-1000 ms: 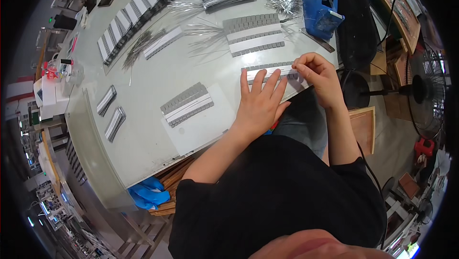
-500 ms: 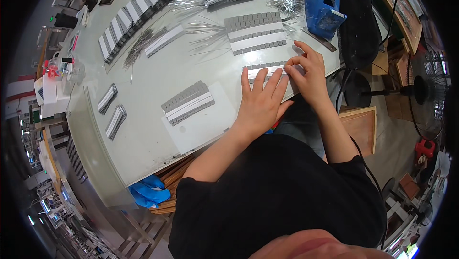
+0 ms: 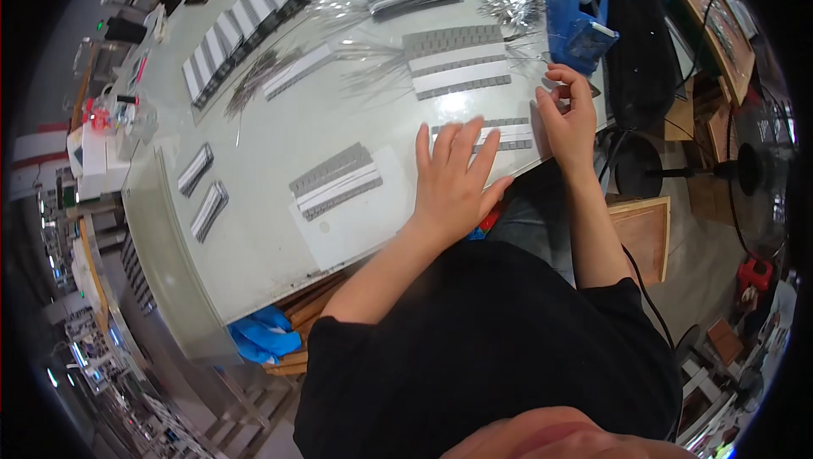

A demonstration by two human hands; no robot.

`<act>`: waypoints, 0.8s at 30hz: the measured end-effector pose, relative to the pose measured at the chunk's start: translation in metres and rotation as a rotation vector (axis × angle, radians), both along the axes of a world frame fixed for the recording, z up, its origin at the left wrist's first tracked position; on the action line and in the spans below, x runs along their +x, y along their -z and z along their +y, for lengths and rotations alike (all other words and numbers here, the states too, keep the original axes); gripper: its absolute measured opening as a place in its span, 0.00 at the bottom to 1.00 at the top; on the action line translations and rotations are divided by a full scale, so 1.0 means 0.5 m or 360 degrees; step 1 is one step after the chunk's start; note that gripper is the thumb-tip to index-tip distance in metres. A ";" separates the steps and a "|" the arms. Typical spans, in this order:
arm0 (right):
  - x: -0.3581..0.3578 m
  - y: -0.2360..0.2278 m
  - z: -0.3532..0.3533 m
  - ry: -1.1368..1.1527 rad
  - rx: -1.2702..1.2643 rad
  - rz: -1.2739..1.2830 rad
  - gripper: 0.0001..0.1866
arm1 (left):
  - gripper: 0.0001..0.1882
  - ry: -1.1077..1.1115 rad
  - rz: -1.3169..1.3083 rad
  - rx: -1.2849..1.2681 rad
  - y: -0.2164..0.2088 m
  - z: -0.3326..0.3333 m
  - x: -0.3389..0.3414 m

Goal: Assembling electronic components by taping ribbon wires to solar cell strips at a workbench.

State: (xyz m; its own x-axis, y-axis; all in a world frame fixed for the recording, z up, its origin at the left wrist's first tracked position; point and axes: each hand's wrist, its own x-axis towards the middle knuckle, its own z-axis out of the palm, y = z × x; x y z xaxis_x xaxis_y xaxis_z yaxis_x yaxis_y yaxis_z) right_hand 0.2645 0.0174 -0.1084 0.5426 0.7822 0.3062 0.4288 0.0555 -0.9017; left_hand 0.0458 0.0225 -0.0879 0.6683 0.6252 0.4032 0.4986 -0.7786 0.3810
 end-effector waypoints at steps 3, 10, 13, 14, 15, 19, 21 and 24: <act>0.006 0.006 0.000 -0.0010 0.0045 -0.0199 0.13 | 0.34 -0.0045 0.0170 0.0027 -0.005 0.016 0.022; -0.015 -0.005 0.000 -0.0188 0.0023 -0.0243 0.16 | 0.29 0.0105 0.0192 -0.0089 -0.016 -0.020 -0.054; -0.042 -0.047 0.032 -0.0394 -0.0027 -0.0487 0.20 | 0.26 0.0149 0.0164 -0.0157 -0.025 -0.007 -0.061; -0.050 -0.059 0.047 -0.0528 0.0003 -0.0664 0.21 | 0.26 0.0123 0.0169 -0.0157 -0.026 -0.005 -0.064; -0.060 -0.069 0.057 -0.0663 0.0036 -0.0842 0.21 | 0.25 0.0148 0.0164 -0.0181 -0.026 -0.006 -0.066; -0.049 -0.042 0.066 -0.0666 -0.0049 -0.1192 0.16 | 0.24 0.0198 0.0104 -0.0216 -0.021 0.006 -0.071; -0.043 -0.036 0.059 -0.0694 -0.0175 -0.1282 0.14 | 0.24 0.0160 0.0099 -0.0219 -0.019 0.005 -0.079; -0.052 -0.030 0.040 -0.0699 -0.0180 -0.1327 0.14 | 0.25 0.0169 -0.0025 -0.0238 -0.032 -0.002 -0.108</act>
State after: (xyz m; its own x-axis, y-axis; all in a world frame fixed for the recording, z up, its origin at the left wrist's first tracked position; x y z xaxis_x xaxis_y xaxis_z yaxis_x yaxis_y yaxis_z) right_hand 0.2384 0.0374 -0.0935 -0.1665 0.9132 0.3719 0.8985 0.2959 -0.3242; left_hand -0.0081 0.0215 -0.0719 0.7280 0.6053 0.3218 0.4096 -0.7605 0.5038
